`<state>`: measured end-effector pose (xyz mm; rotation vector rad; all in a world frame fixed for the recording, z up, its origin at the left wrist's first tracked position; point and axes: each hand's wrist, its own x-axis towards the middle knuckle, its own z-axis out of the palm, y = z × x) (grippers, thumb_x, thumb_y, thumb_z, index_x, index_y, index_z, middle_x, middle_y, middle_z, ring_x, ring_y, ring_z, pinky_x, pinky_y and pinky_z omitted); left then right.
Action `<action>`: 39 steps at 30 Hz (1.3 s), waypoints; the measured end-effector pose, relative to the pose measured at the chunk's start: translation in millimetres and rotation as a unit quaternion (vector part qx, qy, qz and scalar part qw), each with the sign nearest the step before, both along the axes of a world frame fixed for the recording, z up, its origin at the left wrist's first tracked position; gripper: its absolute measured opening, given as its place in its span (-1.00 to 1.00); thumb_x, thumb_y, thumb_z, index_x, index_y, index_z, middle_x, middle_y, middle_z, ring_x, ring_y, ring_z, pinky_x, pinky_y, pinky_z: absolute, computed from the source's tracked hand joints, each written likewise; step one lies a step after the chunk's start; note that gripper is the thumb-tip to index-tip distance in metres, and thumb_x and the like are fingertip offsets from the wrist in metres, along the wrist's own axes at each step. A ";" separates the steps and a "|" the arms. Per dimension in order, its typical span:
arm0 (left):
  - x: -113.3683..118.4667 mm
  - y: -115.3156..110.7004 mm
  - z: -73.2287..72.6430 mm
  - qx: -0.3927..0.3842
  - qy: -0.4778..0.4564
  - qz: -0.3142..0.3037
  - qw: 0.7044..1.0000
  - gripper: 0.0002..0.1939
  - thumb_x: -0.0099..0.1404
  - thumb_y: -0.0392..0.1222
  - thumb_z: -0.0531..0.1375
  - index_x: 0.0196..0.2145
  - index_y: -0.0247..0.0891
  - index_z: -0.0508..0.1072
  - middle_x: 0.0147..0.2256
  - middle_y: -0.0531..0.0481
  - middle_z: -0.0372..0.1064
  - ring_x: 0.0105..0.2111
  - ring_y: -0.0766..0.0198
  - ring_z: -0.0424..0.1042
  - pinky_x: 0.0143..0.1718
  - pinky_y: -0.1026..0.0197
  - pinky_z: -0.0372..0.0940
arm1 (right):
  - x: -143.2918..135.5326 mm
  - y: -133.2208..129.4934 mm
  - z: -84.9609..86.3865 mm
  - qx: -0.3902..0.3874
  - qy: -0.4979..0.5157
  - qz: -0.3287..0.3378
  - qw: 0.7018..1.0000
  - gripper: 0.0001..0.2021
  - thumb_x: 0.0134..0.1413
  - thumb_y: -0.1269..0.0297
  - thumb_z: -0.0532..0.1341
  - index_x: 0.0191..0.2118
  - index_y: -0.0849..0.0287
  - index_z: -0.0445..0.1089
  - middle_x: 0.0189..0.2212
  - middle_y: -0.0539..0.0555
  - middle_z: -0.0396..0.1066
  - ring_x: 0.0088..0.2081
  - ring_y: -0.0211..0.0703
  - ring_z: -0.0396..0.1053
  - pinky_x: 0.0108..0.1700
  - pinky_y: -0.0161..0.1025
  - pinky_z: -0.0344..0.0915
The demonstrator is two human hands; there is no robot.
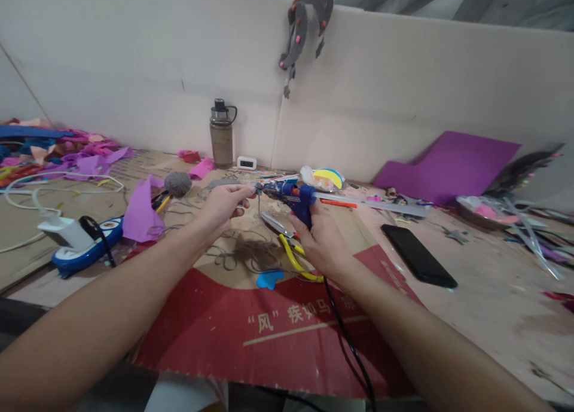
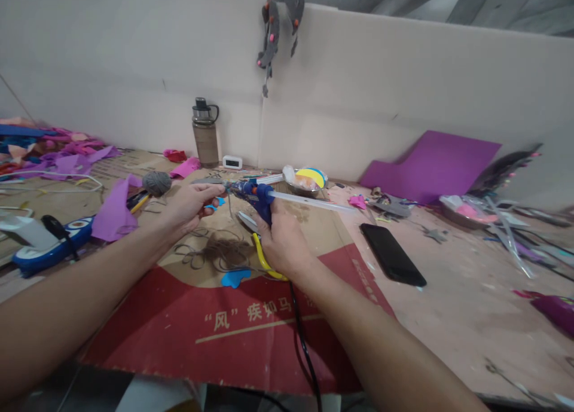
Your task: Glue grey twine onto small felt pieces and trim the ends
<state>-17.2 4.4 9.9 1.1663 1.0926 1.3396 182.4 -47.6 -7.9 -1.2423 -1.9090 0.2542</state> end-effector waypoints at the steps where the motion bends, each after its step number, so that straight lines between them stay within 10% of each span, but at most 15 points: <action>1: 0.2 -0.4 0.5 -0.001 0.001 0.001 1.000 -0.81 -0.04 -0.19 0.34 -0.48 -0.38 0.51 -0.48 -0.01 0.38 -0.61 0.51 0.18 -0.70 0.45 -0.05 | 0.1 0.3 0.0 -0.003 0.001 -0.003 1.000 -0.56 0.22 0.13 0.03 0.15 0.21 0.19 -0.12 0.27 0.45 0.07 0.19 0.32 0.07 0.10 0.23; 21: -2.0 1.0 1.7 -0.010 0.000 0.001 1.000 -0.79 -0.02 -0.14 0.34 -0.49 -0.36 0.50 -0.46 -0.04 0.41 -0.60 0.50 0.21 -0.69 0.43 -0.02 | 1.1 4.8 -1.0 0.011 0.079 0.008 0.997 -0.59 0.17 0.18 0.09 0.12 0.16 0.20 -0.07 0.22 0.43 -0.08 0.05 0.40 -0.05 -0.02 0.32; 29: -3.6 3.1 -1.0 0.012 -0.013 -0.025 1.000 -0.76 -0.01 -0.10 0.34 -0.46 -0.35 0.51 -0.44 -0.03 0.42 -0.59 0.50 0.20 -0.68 0.43 0.00 | 21.4 34.7 -8.7 -0.235 0.279 0.001 0.931 -0.88 0.05 0.18 0.16 -0.39 0.08 0.24 -0.64 -0.04 0.30 -0.66 -0.22 0.23 -0.64 -0.25 0.22; 35: 2.2 -4.1 1.4 0.066 0.033 -0.018 0.997 -0.78 0.01 -0.11 0.31 -0.43 -0.32 0.51 -0.45 -0.01 0.41 -0.58 0.47 0.22 -0.64 0.39 0.02 | 45.1 47.9 -9.9 -0.292 0.108 -0.090 0.946 -0.81 0.01 0.24 0.16 -0.55 0.12 0.22 -0.63 0.06 0.35 -0.61 -0.17 0.31 -0.51 -0.19 0.28; 39: 2.4 -12.2 4.4 0.128 0.143 0.025 0.981 -0.76 0.08 -0.07 0.27 -0.34 -0.29 0.55 -0.48 0.00 0.42 -0.55 0.39 0.26 -0.56 0.32 0.09 | 52.2 45.1 -3.0 -0.101 -0.020 -0.172 0.980 -0.75 -0.05 0.26 0.21 -0.61 0.11 0.15 -0.57 0.15 0.35 -0.37 0.00 0.39 -0.20 -0.01 0.30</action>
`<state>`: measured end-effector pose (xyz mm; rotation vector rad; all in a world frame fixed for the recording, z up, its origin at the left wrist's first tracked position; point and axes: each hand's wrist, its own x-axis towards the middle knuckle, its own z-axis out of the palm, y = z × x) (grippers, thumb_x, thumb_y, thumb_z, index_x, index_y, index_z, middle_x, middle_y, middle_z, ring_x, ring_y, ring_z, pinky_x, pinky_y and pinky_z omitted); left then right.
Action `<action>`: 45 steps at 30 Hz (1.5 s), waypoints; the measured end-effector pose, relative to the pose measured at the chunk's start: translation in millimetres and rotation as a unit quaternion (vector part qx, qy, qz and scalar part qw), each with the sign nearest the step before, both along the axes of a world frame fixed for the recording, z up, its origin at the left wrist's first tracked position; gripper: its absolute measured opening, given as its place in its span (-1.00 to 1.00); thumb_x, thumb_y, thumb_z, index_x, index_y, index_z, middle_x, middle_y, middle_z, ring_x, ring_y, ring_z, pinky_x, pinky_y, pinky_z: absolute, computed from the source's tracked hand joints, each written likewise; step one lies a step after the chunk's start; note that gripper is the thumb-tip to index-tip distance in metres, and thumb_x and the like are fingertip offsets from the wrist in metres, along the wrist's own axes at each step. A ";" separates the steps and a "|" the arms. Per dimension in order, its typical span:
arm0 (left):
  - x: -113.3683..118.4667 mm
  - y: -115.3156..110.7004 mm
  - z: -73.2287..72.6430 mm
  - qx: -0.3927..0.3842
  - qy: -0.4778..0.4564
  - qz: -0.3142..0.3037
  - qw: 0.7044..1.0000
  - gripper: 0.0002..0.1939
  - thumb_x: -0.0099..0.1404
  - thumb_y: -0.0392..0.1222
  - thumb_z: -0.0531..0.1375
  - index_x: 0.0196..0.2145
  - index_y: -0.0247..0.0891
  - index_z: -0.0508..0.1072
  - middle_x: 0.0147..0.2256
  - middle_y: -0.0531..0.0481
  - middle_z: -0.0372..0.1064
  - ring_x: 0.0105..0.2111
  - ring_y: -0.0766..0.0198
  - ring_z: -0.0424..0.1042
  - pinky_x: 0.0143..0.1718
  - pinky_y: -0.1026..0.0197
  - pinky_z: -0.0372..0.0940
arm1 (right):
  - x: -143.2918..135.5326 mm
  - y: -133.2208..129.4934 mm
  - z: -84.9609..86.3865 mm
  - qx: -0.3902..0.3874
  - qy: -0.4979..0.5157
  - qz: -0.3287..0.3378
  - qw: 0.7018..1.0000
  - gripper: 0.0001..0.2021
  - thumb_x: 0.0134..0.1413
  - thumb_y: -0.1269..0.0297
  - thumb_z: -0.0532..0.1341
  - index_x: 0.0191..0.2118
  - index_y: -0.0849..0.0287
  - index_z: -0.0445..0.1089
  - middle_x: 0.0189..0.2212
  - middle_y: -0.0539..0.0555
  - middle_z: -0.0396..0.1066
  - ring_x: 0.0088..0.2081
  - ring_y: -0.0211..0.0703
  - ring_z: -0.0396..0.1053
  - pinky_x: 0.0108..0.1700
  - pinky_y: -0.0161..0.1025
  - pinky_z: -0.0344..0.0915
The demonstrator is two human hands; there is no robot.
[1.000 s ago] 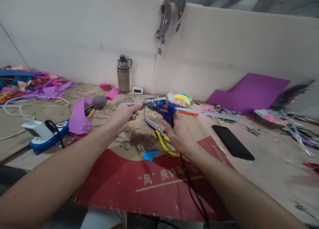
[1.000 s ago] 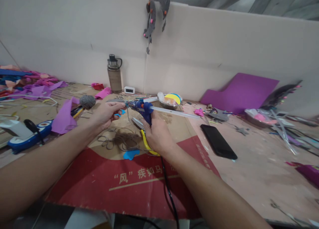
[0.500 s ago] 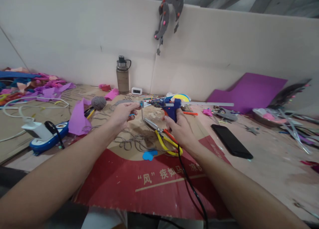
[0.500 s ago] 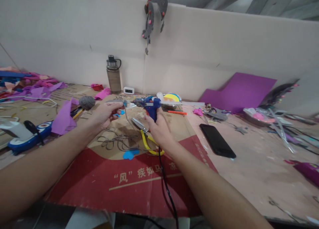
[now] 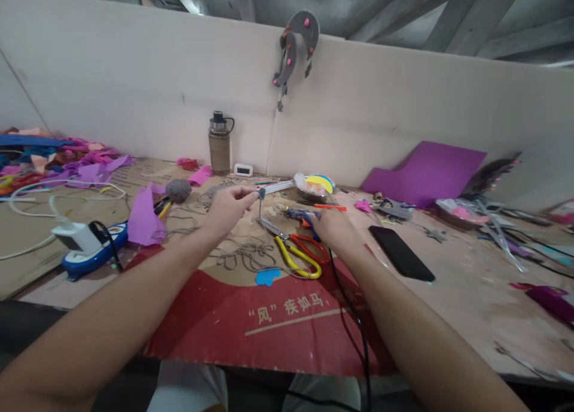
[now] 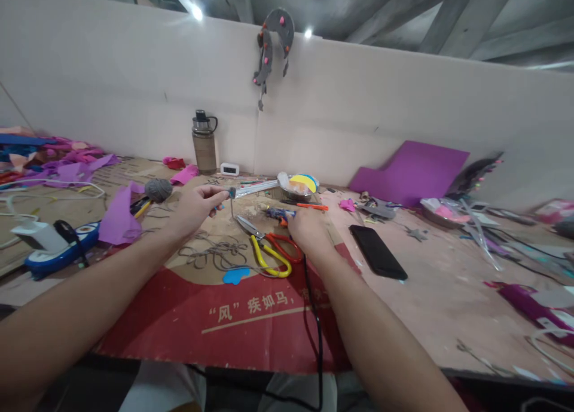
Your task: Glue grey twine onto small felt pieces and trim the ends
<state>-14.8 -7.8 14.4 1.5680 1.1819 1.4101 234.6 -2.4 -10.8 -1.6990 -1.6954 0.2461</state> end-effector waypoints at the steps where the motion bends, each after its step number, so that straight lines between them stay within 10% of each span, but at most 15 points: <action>1: -0.1 -2.5 1.2 0.026 0.033 0.013 0.999 -0.76 0.11 -0.07 0.25 -0.33 -0.28 0.56 -0.48 0.00 0.43 -0.53 0.37 0.27 -0.53 0.31 0.11 | -4.1 -2.5 2.7 0.062 -0.027 -0.004 0.998 -0.79 -0.03 0.26 0.18 -0.57 0.12 0.17 -0.50 0.18 0.37 -0.28 0.03 0.39 -0.12 0.04 0.28; 4: 0.2 -9.8 5.1 0.096 0.110 0.045 0.988 -0.78 0.15 -0.09 0.22 -0.32 -0.26 0.57 -0.43 -0.02 0.47 -0.47 0.32 0.32 -0.44 0.29 0.15 | -34.6 -12.5 9.6 0.150 0.074 0.069 0.984 -0.89 0.04 0.24 0.12 -0.34 0.15 0.22 -0.27 0.19 0.39 -0.15 -0.04 0.36 -0.02 0.02 0.26; 11: 1.3 -15.9 11.1 0.147 0.139 0.072 0.977 -0.86 0.10 -0.16 0.25 -0.38 -0.23 0.57 -0.42 -0.03 0.48 -0.42 0.27 0.34 -0.36 0.28 0.17 | -112.7 -19.8 9.3 -0.074 0.448 0.229 0.861 -0.58 -0.14 0.31 0.24 -0.18 0.06 0.01 -0.42 -0.11 0.33 -0.44 -0.28 0.37 -0.26 -0.22 0.34; 19: 1.7 -4.7 3.3 0.015 0.035 -0.030 0.999 -0.77 0.11 -0.04 0.25 -0.42 -0.28 0.53 -0.57 0.02 0.37 -0.63 0.39 0.21 -0.57 0.29 0.12 | -94.2 -20.7 13.7 0.153 0.241 0.161 0.945 -0.91 0.03 0.26 0.16 -0.36 0.15 0.28 -0.50 -0.07 0.22 -0.44 -0.28 0.17 -0.35 -0.30 0.15; 45: 9.4 -10.9 6.4 0.011 0.101 -0.063 0.993 -0.84 0.11 -0.16 0.21 -0.42 -0.32 0.49 -0.60 0.05 0.34 -0.64 0.43 0.21 -0.60 0.34 0.13 | -81.9 -21.8 15.6 0.123 0.224 0.143 0.956 -0.83 -0.03 0.20 0.24 -0.35 0.21 0.41 -0.62 -0.14 0.06 -0.54 -0.35 0.02 -0.45 -0.33 0.01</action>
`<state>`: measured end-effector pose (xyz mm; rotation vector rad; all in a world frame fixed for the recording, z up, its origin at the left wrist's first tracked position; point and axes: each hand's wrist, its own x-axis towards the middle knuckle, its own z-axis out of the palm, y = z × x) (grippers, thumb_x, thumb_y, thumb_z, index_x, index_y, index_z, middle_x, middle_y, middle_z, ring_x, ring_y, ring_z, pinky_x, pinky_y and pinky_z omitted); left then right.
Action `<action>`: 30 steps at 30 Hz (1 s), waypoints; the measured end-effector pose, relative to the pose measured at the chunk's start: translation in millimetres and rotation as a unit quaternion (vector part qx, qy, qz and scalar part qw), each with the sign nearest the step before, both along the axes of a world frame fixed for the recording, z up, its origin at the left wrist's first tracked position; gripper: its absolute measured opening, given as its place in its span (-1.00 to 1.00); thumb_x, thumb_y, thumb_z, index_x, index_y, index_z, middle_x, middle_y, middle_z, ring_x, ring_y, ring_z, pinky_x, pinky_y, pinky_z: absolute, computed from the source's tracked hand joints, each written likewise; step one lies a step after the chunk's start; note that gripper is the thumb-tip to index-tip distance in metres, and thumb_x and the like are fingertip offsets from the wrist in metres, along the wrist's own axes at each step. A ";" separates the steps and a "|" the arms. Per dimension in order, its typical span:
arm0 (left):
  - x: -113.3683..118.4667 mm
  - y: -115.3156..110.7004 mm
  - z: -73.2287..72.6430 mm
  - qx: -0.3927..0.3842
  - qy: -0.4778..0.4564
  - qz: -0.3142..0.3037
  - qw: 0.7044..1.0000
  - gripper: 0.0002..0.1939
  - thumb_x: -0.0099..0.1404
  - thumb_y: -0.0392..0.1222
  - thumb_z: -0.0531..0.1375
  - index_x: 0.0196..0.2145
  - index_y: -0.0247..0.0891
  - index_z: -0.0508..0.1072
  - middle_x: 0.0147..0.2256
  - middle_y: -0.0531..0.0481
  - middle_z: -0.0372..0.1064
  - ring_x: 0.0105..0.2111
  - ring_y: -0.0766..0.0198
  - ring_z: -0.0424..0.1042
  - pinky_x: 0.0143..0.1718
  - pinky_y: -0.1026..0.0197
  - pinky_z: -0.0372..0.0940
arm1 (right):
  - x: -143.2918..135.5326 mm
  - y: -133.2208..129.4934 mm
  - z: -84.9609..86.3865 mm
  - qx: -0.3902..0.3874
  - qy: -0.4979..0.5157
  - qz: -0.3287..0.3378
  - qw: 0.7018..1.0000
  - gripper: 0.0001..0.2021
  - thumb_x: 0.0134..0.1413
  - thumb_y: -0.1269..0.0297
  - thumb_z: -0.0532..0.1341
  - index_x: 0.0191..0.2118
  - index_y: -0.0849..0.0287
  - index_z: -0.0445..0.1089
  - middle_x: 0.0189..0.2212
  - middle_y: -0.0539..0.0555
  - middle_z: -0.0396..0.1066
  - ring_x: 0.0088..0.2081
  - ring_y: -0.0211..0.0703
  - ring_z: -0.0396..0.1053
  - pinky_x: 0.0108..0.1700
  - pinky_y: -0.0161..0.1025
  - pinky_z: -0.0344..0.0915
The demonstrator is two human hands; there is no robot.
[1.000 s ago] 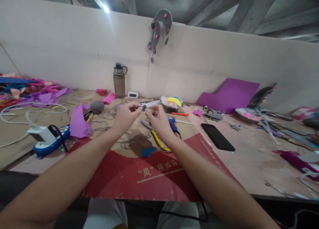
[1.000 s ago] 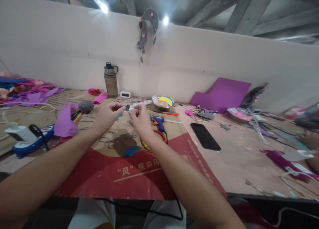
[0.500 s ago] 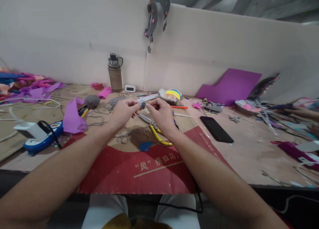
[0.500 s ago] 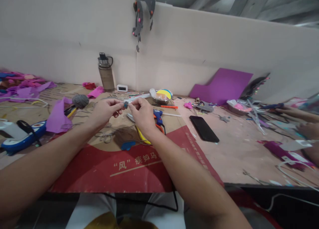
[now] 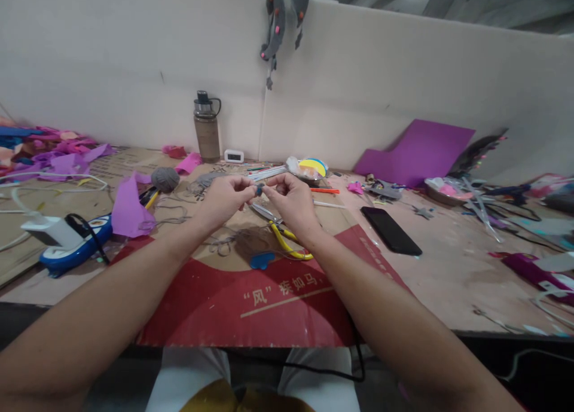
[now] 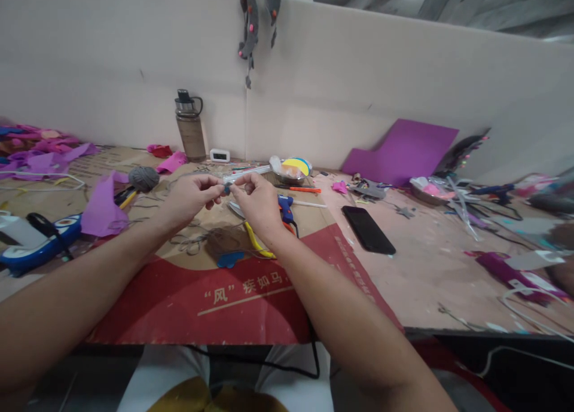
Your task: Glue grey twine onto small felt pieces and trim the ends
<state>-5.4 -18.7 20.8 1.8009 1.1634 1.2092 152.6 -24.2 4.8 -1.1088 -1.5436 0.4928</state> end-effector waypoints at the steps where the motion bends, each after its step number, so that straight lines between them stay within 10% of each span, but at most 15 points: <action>1: -0.5 0.1 0.4 0.006 0.013 -0.005 1.000 -0.84 0.12 -0.16 0.20 -0.42 -0.32 0.49 -0.59 0.05 0.34 -0.63 0.43 0.22 -0.59 0.34 0.14 | 0.3 -0.3 0.9 -0.012 0.002 0.010 1.000 -0.80 -0.03 0.20 0.24 -0.30 0.21 0.43 -0.63 -0.14 0.04 -0.55 -0.36 0.00 -0.47 -0.33 -0.01; 17: -3.2 9.3 -3.6 -0.125 -0.107 -0.135 0.977 -0.71 0.16 -0.01 0.24 -0.41 -0.34 0.51 -0.44 -0.08 0.44 -0.52 0.41 0.33 -0.54 0.34 0.19 | 5.6 0.4 5.0 -0.113 0.085 0.036 0.989 -0.82 -0.18 0.20 0.21 -0.47 0.23 0.34 -0.59 -0.09 0.24 -0.55 -0.38 0.06 -0.46 -0.34 0.01; 30: -1.4 8.8 -8.8 -0.057 -0.072 -0.083 0.992 -0.73 0.03 -0.18 0.30 -0.28 -0.32 0.52 -0.40 -0.02 0.46 -0.44 0.36 0.36 -0.45 0.30 0.21 | -1.5 0.8 -3.8 -0.132 0.088 0.090 0.983 -0.80 -0.23 0.19 0.26 -0.49 0.20 0.31 -0.58 -0.07 0.29 -0.55 -0.36 0.13 -0.49 -0.35 0.04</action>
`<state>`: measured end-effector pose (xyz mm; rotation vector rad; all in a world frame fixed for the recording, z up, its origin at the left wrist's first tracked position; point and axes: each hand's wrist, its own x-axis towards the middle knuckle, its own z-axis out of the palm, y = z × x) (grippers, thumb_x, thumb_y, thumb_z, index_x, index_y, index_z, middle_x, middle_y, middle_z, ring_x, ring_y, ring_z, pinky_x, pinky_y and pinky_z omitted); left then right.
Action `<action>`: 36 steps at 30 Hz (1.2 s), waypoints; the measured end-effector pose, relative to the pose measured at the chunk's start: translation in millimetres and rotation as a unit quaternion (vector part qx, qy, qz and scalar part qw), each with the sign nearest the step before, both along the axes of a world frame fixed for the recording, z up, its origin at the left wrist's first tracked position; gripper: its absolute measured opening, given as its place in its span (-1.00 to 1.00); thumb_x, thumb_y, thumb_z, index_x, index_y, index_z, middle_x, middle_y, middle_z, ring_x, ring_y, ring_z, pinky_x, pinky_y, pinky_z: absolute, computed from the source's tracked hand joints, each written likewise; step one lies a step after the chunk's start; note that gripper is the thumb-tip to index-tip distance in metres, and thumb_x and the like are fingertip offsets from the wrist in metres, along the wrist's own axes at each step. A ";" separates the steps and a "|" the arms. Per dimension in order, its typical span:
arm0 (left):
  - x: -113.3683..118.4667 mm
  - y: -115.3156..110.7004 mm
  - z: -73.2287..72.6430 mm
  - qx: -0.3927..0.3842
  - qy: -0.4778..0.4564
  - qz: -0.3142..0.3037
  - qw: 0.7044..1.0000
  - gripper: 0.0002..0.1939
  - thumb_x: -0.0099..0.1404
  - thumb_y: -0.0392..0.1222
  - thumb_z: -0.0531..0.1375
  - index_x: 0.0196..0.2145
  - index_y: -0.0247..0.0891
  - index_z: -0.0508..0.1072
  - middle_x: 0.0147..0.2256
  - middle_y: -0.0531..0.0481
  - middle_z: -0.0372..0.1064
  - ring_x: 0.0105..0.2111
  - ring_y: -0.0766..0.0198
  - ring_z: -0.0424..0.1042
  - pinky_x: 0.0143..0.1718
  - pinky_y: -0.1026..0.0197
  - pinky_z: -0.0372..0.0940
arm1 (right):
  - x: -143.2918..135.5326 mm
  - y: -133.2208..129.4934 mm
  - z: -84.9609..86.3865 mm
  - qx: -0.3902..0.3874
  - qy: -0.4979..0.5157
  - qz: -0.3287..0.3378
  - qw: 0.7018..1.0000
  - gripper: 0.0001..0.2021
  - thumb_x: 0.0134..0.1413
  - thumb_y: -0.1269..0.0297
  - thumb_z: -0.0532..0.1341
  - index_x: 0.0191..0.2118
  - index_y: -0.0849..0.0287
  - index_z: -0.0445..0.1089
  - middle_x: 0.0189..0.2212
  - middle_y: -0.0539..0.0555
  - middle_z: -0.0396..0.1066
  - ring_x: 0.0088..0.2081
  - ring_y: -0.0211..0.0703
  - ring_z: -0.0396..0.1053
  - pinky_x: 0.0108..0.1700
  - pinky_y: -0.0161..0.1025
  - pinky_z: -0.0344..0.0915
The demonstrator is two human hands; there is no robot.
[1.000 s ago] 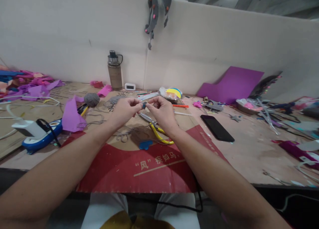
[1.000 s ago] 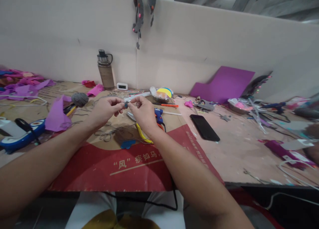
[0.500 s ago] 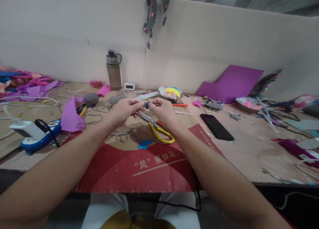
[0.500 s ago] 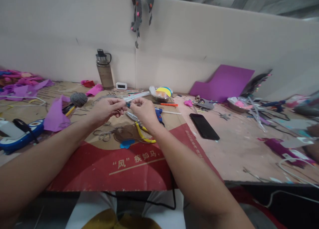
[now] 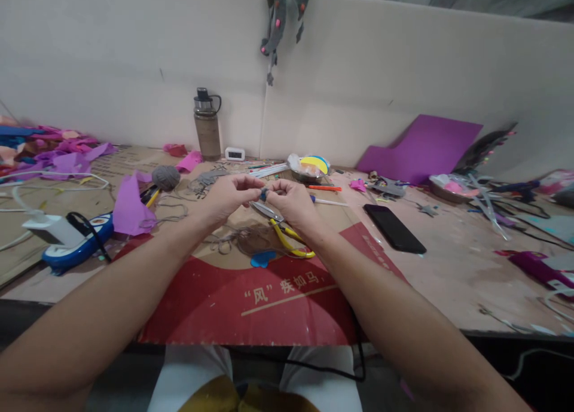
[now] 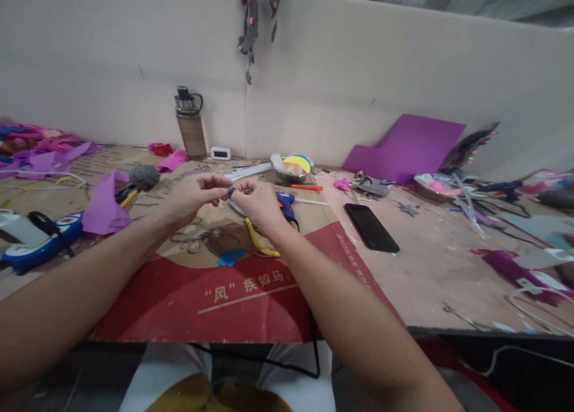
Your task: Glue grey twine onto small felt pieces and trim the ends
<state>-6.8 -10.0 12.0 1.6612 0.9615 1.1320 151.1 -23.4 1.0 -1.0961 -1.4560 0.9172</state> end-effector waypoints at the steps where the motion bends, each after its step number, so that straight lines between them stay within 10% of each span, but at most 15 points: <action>1: 0.6 -0.5 -0.2 0.012 0.004 0.004 1.000 -0.73 0.02 -0.19 0.30 -0.28 -0.33 0.52 -0.37 -0.03 0.47 -0.43 0.36 0.37 -0.43 0.30 0.22 | -0.4 -0.5 -0.2 0.005 -0.007 0.002 1.000 -0.81 -0.23 0.20 0.26 -0.49 0.20 0.31 -0.58 -0.07 0.29 -0.55 -0.36 0.13 -0.49 -0.35 0.04; 12: 3.1 -4.7 2.2 0.099 0.083 0.037 0.991 -0.84 -0.02 -0.25 0.27 -0.41 -0.31 0.45 -0.47 0.05 0.40 -0.47 0.39 0.31 -0.41 0.30 0.21 | -4.3 -7.7 0.8 0.017 -0.034 0.003 0.999 -0.85 -0.20 0.24 0.22 -0.48 0.20 0.29 -0.63 -0.10 0.21 -0.58 -0.39 0.04 -0.51 -0.34 -0.06; 20: -2.5 0.7 7.5 -0.099 -0.123 -0.059 0.986 -0.74 0.06 -0.07 0.27 -0.38 -0.35 0.53 -0.49 -0.06 0.43 -0.48 0.32 0.39 -0.38 0.24 0.29 | 0.5 -2.7 5.4 0.000 0.028 -0.001 1.000 -0.85 -0.21 0.24 0.24 -0.52 0.21 0.30 -0.59 -0.08 0.27 -0.55 -0.37 0.12 -0.45 -0.34 0.06; 36: -6.3 -0.3 3.1 0.169 0.244 0.052 0.953 -0.81 0.08 -0.17 0.22 -0.35 -0.28 0.54 -0.42 -0.03 0.50 -0.43 0.29 0.40 -0.37 0.27 0.25 | 4.9 -10.0 6.9 0.134 -0.253 -0.055 0.956 -0.91 -0.09 0.30 0.18 -0.45 0.20 0.38 -0.57 -0.03 0.31 -0.50 -0.29 0.17 -0.42 -0.31 0.02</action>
